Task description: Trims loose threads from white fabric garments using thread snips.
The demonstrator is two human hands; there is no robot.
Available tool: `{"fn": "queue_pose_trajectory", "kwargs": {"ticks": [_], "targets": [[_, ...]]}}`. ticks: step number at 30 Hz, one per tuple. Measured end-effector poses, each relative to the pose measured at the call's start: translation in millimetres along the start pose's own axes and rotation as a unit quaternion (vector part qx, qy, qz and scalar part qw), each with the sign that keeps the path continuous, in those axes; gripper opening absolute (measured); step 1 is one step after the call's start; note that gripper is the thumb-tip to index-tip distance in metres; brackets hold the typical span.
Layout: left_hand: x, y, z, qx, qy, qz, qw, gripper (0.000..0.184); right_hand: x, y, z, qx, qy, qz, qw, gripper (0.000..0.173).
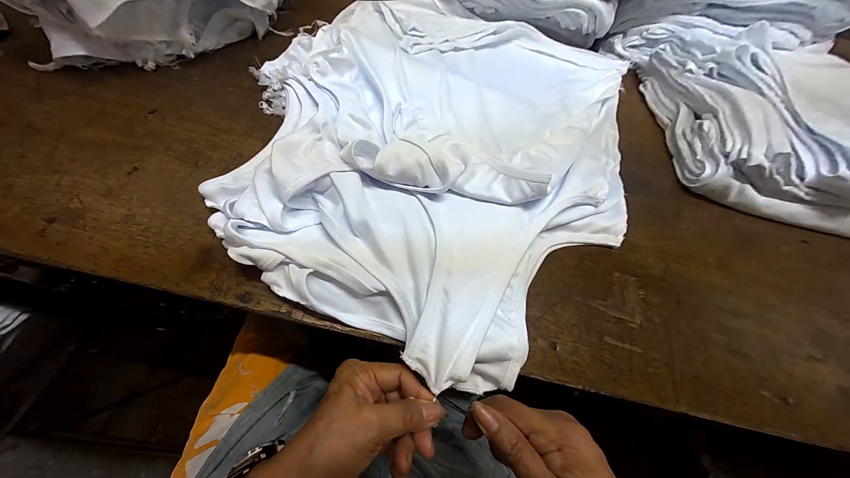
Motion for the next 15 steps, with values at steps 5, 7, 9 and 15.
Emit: {"fn": "queue_pose_trajectory", "kwargs": {"ticks": [5, 7, 9, 15], "targets": [[-3, 0, -1, -0.003, -0.009, 0.004, 1.000, 0.011, 4, 4, -4, -0.003, -0.050, 0.021, 0.999, 0.040], [-2, -1, -2, -0.002, 0.000, -0.004, 1.000, 0.011, 5, 4, -5, -0.004, -0.102, 0.035, 0.994, 0.041], [-1, -3, -4, 0.018, 0.041, -0.027, 0.999, 0.011, 4, 2, -6, -0.016, -0.119, 0.048, 0.992, 0.041], [-6, -4, -16, 0.115, 0.399, -0.061, 0.908, 0.011, -26, 6, -33, -0.091, -0.113, 0.126, 0.981, 0.053]]}}
Point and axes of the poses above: each hand's wrist, its own y-axis towards the middle knuckle, its own x-axis out of the palm, z = x × y, the point moved 4 cm from there along y, towards the middle knuckle, and after that the axes turned 2 degrees about -y, right-handed, at the moved point
